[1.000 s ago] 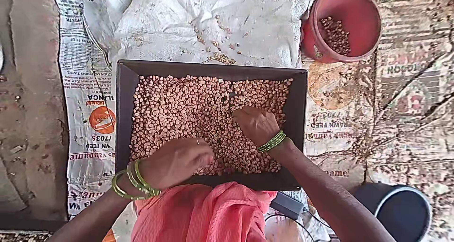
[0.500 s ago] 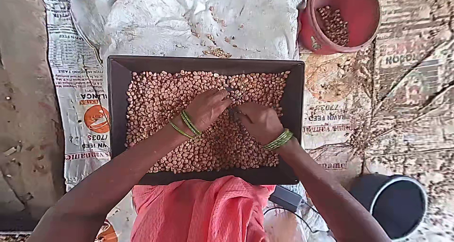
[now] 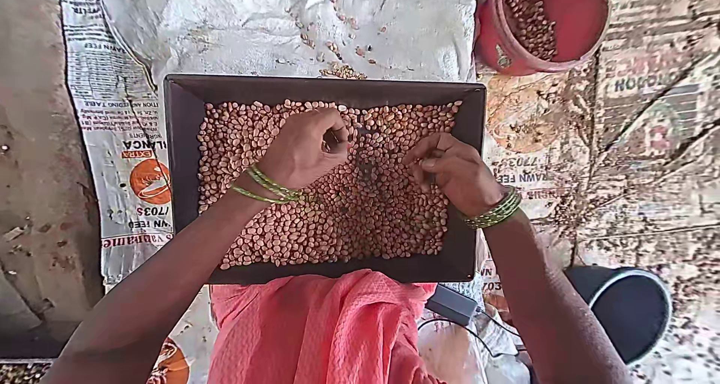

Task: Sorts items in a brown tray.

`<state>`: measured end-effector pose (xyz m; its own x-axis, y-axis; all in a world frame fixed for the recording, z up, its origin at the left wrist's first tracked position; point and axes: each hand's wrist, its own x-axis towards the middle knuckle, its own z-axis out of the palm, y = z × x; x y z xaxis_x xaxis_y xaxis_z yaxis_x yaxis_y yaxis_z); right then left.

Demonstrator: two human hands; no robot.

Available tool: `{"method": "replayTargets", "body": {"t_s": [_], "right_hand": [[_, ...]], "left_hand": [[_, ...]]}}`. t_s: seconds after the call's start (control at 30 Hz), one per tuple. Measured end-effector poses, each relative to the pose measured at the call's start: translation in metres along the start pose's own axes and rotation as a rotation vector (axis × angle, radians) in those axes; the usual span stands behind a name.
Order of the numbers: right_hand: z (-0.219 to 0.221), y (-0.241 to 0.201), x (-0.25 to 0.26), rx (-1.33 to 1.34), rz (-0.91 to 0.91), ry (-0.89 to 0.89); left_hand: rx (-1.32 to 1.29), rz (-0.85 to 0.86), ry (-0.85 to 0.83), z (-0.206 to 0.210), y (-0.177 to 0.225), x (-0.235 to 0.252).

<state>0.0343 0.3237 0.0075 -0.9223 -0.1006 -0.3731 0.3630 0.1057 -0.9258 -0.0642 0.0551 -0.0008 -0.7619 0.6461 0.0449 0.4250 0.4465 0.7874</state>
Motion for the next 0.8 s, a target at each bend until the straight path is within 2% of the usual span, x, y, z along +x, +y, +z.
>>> {"method": "replayTargets", "body": {"t_s": [0.1,0.2,0.27,0.37,0.5,0.57,0.6,0.7,0.77,0.8], "right_hand": [[0.017,0.001,-0.002,-0.471,-0.019,0.019],[0.042,0.017,0.000,-0.913,-0.207,0.094],[0.053,0.026,0.000,-1.116,-0.283,0.155],[0.062,0.030,0.005,-1.252,-0.320,0.210],[0.067,0.032,0.001,-1.341,-0.385,0.187],[0.064,0.030,0.001,-1.230,-0.326,0.168],[0.058,0.024,0.002,-1.090,-0.253,0.149],[0.026,-0.001,-0.004,-0.378,-0.053,0.163],[0.003,-0.010,-0.013,0.074,-0.036,0.123],[-0.008,-0.013,-0.019,0.189,-0.048,0.082]], "left_hand": [[-0.051,-0.027,0.024,-0.012,0.005,-0.013],[0.009,-0.080,-0.095,-0.014,0.012,-0.031],[0.089,-0.073,-0.157,-0.006,0.015,-0.045],[0.165,-0.046,-0.174,0.015,0.010,-0.058],[0.293,0.118,-0.131,0.043,0.001,-0.056],[0.377,0.160,-0.156,0.050,0.001,-0.052],[0.415,0.173,-0.168,0.051,0.001,-0.050],[0.511,0.172,-0.277,0.045,0.006,-0.047],[0.527,0.180,-0.318,0.043,0.007,-0.047],[0.536,0.171,-0.337,0.044,0.009,-0.046]]}}
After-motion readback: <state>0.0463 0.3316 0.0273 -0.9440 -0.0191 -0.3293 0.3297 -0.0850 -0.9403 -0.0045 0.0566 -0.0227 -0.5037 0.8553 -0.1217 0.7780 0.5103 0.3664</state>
